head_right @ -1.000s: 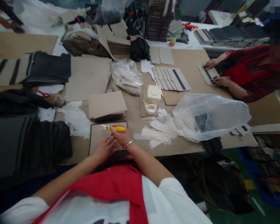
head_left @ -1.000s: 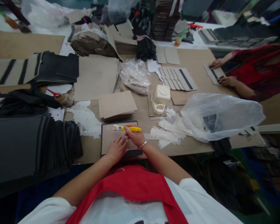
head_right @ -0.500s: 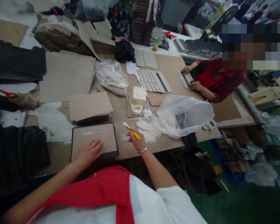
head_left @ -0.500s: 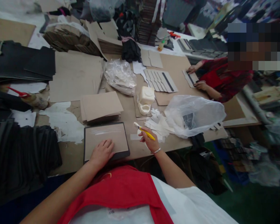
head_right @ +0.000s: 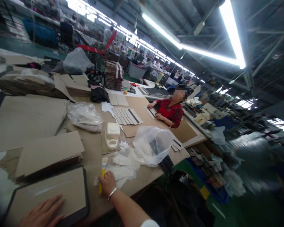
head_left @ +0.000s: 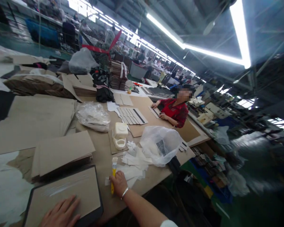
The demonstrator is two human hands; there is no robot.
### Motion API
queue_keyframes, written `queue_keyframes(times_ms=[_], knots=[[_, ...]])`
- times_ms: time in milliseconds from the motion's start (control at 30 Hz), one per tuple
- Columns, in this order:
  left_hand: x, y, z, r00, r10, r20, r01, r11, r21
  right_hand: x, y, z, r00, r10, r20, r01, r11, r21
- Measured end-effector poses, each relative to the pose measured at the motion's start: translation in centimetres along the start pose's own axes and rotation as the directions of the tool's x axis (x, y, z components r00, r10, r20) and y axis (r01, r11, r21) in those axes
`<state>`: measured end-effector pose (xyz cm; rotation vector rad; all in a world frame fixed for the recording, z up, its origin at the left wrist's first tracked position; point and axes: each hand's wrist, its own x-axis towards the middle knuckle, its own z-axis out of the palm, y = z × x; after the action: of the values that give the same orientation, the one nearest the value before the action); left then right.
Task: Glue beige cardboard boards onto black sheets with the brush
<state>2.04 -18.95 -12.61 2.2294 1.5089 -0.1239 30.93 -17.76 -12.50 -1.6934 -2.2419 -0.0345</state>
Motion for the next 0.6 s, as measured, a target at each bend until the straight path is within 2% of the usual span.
queue_keyframes(times_ms=[100, 167, 200, 267, 367, 433, 500, 533, 600], knots=[[-1.1, 1.4, -3.0, 0.969, -0.031, -0.244, -0.026, 0.974, -0.225, 1.3, -1.3, -2.2, 0.996, 0.042, -0.075, -0.036, 0.997, 0.074], [-1.1, 3.3, -5.6, 0.939, -0.068, -0.337, -0.082, 0.909, -0.41, 2.6, -2.3, -3.5, 0.991, 0.102, -0.089, -0.085, 0.981, 0.175], [-0.6, 4.3, -6.7, 0.942, -0.103, -0.32, -0.084, 0.851, -0.519, 3.3, -2.8, -4.1, 0.989, 0.12, -0.091, -0.096, 0.968, 0.23], [0.8, 5.9, -8.5, 0.95, -0.206, -0.233, -0.034, 0.676, -0.736, 4.9, -4.0, -4.9, 0.984, 0.11, -0.137, -0.055, 0.935, 0.35], [2.3, 7.1, -10.4, 0.923, -0.353, -0.155, 0.004, 0.411, -0.912, 6.5, -6.6, -6.4, 0.982, 0.004, -0.188, 0.082, 0.889, 0.45], [2.4, 7.2, -11.2, 0.908, -0.397, -0.132, -0.012, 0.29, -0.957, 7.0, -8.0, -7.1, 0.967, -0.09, -0.237, 0.189, 0.878, 0.44], [2.5, 6.6, -11.6, 0.92, -0.382, -0.085, -0.026, 0.158, -0.987, 7.6, -8.7, -6.8, 0.958, -0.14, -0.251, 0.245, 0.854, 0.459], [2.5, 6.1, -11.5, 0.926, -0.368, -0.087, -0.046, 0.118, -0.992, 8.0, -8.9, -6.4, 0.949, -0.144, -0.28, 0.268, 0.837, 0.477], [2.3, 4.8, -11.4, 0.928, -0.356, -0.107, -0.081, 0.089, -0.993, 8.9, -9.4, -5.4, 0.964, -0.124, -0.234, 0.238, 0.796, 0.557]])
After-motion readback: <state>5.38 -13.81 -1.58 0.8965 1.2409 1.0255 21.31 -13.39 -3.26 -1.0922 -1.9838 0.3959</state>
